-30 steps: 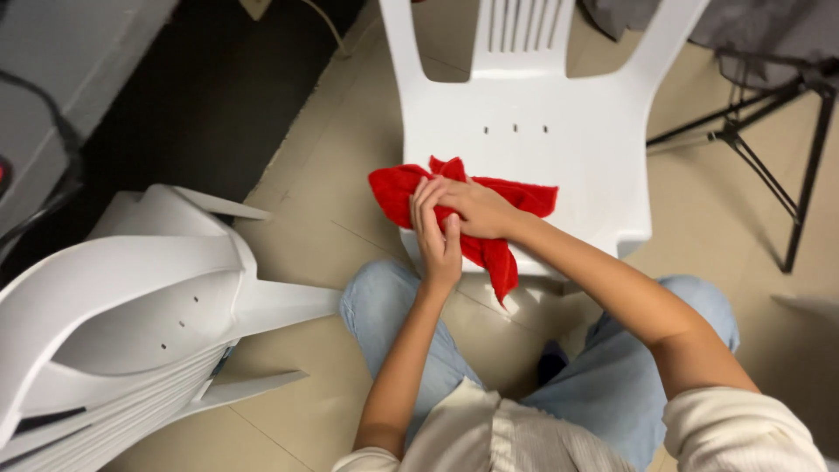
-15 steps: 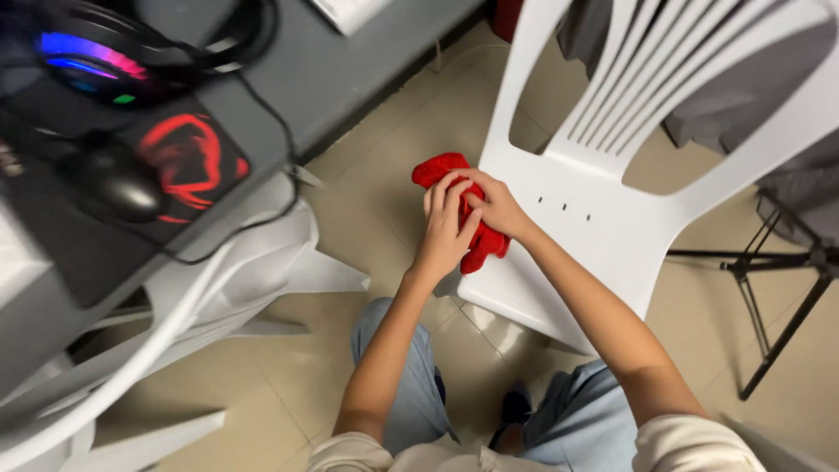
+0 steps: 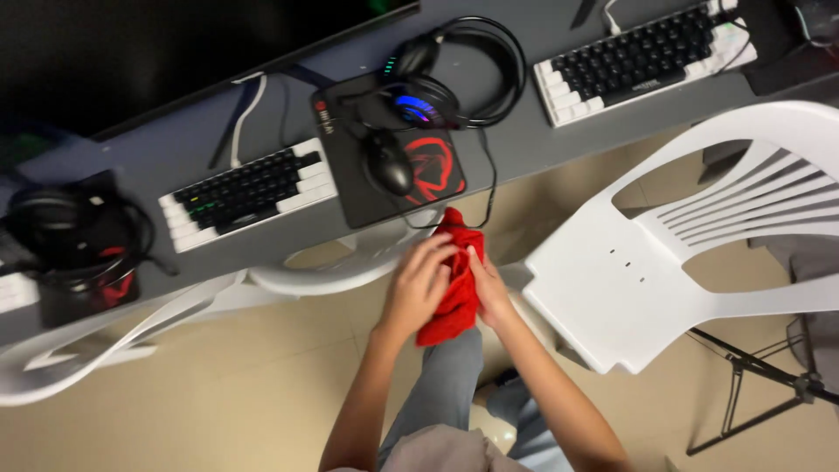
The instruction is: The person wipes the seat and backrest of several white plastic chairs using a red cloth. They move from one chair to another, cleaning each surface thoroughly.
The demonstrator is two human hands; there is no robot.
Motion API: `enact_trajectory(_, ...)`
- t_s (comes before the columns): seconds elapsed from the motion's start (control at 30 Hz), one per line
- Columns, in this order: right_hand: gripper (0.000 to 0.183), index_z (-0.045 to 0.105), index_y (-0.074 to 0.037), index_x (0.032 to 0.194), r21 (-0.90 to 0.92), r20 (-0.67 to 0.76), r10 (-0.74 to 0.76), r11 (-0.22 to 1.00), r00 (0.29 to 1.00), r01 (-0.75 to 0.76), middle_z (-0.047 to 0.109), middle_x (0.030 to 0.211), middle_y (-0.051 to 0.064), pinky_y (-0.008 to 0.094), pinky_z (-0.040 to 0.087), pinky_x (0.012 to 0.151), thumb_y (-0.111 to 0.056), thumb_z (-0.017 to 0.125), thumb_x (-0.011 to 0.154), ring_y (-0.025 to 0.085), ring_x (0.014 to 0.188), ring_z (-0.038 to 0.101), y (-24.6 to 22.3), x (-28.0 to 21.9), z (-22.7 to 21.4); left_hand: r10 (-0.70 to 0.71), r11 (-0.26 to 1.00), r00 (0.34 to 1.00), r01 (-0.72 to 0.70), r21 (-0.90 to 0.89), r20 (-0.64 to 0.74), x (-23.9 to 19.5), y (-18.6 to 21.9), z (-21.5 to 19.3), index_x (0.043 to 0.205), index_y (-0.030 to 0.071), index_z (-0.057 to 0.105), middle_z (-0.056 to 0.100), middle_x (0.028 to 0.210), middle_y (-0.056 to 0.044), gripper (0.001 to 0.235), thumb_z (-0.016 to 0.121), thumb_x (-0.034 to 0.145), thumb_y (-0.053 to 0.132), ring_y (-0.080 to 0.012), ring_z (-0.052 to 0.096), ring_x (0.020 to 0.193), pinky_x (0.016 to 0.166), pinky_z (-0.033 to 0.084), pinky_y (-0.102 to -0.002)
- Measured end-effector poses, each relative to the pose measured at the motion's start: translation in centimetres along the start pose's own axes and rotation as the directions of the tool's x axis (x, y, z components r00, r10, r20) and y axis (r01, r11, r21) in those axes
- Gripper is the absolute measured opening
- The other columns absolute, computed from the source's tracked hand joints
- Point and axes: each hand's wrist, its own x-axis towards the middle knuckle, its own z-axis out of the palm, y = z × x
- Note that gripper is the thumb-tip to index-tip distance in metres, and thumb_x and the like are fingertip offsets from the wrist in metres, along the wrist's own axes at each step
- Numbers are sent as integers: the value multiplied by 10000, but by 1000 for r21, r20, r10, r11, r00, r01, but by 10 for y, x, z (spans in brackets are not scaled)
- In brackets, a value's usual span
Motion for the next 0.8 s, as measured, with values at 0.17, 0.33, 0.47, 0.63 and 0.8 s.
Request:
enact_trajectory(0.17, 513, 552, -139, 1399, 284, 5, 274, 922, 962, -264, 696, 1232, 60, 393, 564, 913, -434, 589, 980, 206, 1077, 678, 15, -20, 91, -291, 844, 955, 282, 456, -51, -42, -60, -69, 1399, 31, 526, 530, 1444, -195, 573, 645, 842, 88, -400, 464, 1330, 1137, 341, -535)
enact_trajectory(0.33, 483, 556, -108, 1340, 294, 37, 316, 903, 948, -312, 711, 1150, 68, 401, 581, 904, -385, 672, 963, 224, 1047, 697, 37, -29, 144, -563, 737, 813, 413, 534, 149, -67, -96, -111, 1408, 80, 513, 527, 1429, -146, 572, 688, 895, 262, -376, 419, 1373, 1137, 221, -645)
enact_trajectory(0.47, 354, 599, -94, 1252, 259, -16, 268, 932, 963, -255, 702, 1122, 82, 427, 594, 882, -227, 716, 946, 247, 1023, 700, 70, -27, 169, -667, 630, 691, 325, 705, 278, -81, -100, -136, 1395, 131, 542, 599, 1362, -102, 625, 687, 799, 255, -306, 519, 1300, 1107, 314, -598)
enact_trajectory(0.63, 286, 627, -41, 1217, 347, -97, 251, 915, 963, -204, 711, 1115, 129, 432, 612, 829, -172, 647, 964, 281, 981, 707, 109, -21, 171, -359, 658, 905, 72, 749, 228, -116, -136, -114, 1214, 136, 696, 743, 1034, -108, 282, 573, 961, 124, -319, 728, 923, 829, 547, -494)
enact_trajectory(0.8, 279, 630, -30, 1214, 352, -268, 170, 934, 948, -68, 732, 1071, 119, 432, 625, 813, -137, 636, 957, 271, 934, 728, 130, -59, 148, -175, 704, 923, -125, 699, 342, -144, -117, -99, 1096, 104, 714, 738, 792, -125, 244, 587, 889, 92, -324, 741, 707, 640, 579, -461)
